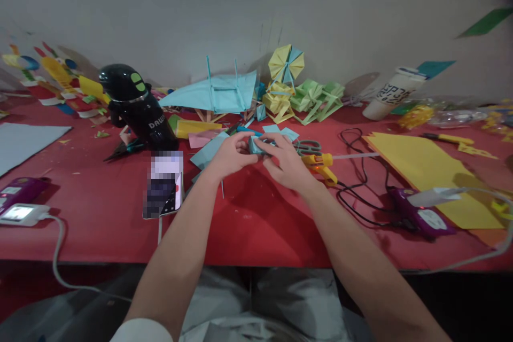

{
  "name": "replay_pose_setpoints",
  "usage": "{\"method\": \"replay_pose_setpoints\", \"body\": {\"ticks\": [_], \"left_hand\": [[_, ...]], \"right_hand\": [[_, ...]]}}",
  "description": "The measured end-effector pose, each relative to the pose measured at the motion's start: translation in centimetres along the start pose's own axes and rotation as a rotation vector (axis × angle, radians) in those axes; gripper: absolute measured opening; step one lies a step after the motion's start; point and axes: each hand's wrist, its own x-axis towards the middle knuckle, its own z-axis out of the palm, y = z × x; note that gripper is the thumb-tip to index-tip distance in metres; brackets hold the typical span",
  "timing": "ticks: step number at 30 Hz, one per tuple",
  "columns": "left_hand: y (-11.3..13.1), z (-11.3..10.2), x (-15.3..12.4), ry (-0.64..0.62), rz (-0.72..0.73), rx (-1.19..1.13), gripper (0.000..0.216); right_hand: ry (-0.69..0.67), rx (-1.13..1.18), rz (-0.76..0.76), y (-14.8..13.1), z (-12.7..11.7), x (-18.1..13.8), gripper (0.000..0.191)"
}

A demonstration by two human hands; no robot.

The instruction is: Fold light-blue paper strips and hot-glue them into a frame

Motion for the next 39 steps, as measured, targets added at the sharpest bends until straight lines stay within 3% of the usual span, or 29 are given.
{"method": "replay_pose_setpoints", "body": {"ticks": [4,10,16,19,24,30,39], "left_hand": [[0.2,0.2,-0.1,-0.004,0.000,-0.011,0.064],[-0.2,0.3,0.3,0.071,-0.025,-0.036,0.039],[-0.8,0.1,0.6,0.104,0.026,0.081,0.050],[-1.1,0.1,0.5,0.128,0.105,0.196,0.054],[-1.2,0.2,0.3,0.028,0.251,0.249,0.060],[-1.1,0.2,0.2,-0.004,0.282,0.281,0.047],[-1.0,0.6,0.0,-0.089,0.259,0.139,0.040]], "right_hand": [[-0.005,0.008,0.008,0.0,0.0,0.0,0.054],[0.002,-0.022,0.034,-0.3,0.0,-0.1,0.051],[0.107,0.088,0.051,-0.3,0.2,0.1,0.036],[0.199,0.184,0.129,-0.2,0.1,0.3,0.029],[0.187,0.303,0.243,0.0,0.2,0.4,0.047],[0.128,0.380,0.327,-0.7,-0.4,0.7,0.023],[0.121,0.360,0.341,-0.5,-1.0,0.7,0.018]]}}
